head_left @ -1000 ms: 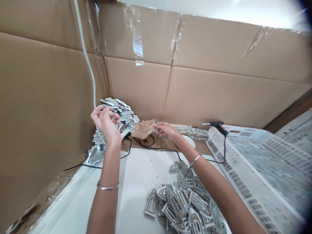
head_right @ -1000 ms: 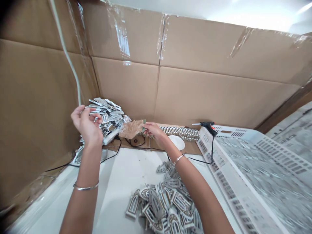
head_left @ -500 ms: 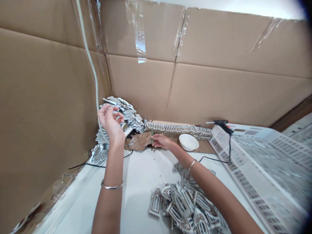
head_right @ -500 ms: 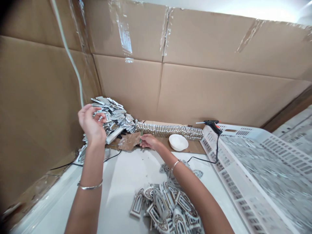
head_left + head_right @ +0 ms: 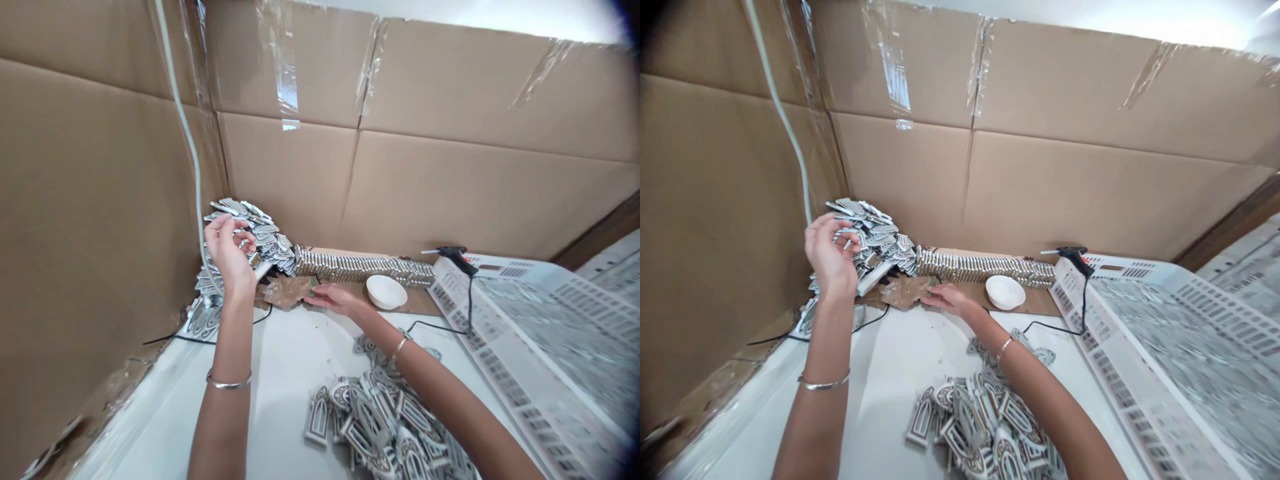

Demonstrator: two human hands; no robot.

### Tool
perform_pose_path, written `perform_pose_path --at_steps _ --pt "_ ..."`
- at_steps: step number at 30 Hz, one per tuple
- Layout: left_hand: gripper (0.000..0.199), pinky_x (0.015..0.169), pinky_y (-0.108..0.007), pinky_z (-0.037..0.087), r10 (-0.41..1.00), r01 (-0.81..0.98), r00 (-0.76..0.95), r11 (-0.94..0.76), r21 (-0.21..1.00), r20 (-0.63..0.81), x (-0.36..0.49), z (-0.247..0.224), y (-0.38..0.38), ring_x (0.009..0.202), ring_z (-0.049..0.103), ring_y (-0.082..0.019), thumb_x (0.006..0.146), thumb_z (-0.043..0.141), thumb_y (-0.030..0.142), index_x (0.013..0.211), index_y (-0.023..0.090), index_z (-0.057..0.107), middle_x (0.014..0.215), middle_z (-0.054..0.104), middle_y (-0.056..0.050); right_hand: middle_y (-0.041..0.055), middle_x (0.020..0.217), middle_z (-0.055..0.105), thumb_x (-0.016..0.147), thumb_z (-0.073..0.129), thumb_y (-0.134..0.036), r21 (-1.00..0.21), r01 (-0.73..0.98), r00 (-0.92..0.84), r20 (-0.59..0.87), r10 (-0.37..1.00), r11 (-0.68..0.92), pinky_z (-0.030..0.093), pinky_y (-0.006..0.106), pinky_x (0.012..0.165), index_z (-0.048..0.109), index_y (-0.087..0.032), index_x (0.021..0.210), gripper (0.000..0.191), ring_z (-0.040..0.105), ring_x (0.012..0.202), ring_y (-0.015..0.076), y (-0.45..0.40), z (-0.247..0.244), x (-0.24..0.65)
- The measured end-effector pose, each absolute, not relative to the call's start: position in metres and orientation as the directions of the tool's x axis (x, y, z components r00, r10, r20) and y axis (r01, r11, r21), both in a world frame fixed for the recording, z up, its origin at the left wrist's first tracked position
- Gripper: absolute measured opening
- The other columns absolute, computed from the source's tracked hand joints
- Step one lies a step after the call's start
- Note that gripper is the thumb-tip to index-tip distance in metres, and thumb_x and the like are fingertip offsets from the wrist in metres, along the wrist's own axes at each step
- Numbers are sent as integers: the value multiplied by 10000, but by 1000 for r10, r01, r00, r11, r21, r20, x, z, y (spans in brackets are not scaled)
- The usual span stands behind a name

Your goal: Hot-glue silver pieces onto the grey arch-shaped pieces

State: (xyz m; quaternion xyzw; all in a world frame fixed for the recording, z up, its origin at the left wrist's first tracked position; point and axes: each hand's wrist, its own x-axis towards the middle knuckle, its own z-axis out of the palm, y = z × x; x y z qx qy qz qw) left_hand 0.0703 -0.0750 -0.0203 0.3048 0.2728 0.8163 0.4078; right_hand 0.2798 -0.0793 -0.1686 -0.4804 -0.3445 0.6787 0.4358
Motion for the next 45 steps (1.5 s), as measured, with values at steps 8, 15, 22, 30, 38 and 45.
perform_pose_path --at_steps 8,15,22,30,38,45 --pt "233 419 -183 291 824 -489 -477 -538 687 306 71 -22 -74 475 489 -68 733 608 255 927 195 493 705 582 41 -2 681 651 706 730 -82 -950 -130 -58 -277 959 -283 579 242 673 586 -157 795 185 665 647 120 -103 -148 303" --pt "325 558 -185 385 791 -367 -390 -603 708 471 82 -28 -72 515 476 -75 679 659 126 952 195 498 537 435 117 -136 384 357 790 634 -270 -990 47 44 -129 991 -131 168 153 320 563 -206 888 137 258 309 46 -134 -110 356" --pt "317 674 -240 457 811 -234 62 -555 799 582 128 -28 -111 712 589 -113 773 693 221 1036 203 517 829 602 9 -47 485 529 902 410 -409 -808 582 19 -95 995 -88 346 205 455 588 -173 905 295 449 420 102 -194 -119 400" --pt "224 969 -389 408 484 255 849 -728 637 213 165 -103 -187 1076 566 -234 963 476 369 1033 222 629 1097 648 -62 109 880 697 852 515 -310 -320 878 323 -156 934 -357 351 264 642 631 -156 833 193 617 810 210 -254 -147 447" --pt "323 939 -343 418 682 555 729 -539 633 -58 206 -174 -172 1063 570 -269 838 592 361 1074 142 621 1127 610 -121 108 957 697 794 586 -299 -199 917 312 -178 933 -345 316 265 662 665 -175 839 154 586 981 248 -260 -159 445" --pt "333 705 -278 424 732 574 673 -432 696 -101 220 -196 -159 815 581 -217 647 746 371 873 154 631 835 625 -28 45 815 702 710 647 -259 -267 897 304 -207 930 -353 321 257 674 666 -177 763 100 606 856 205 -260 -155 453"
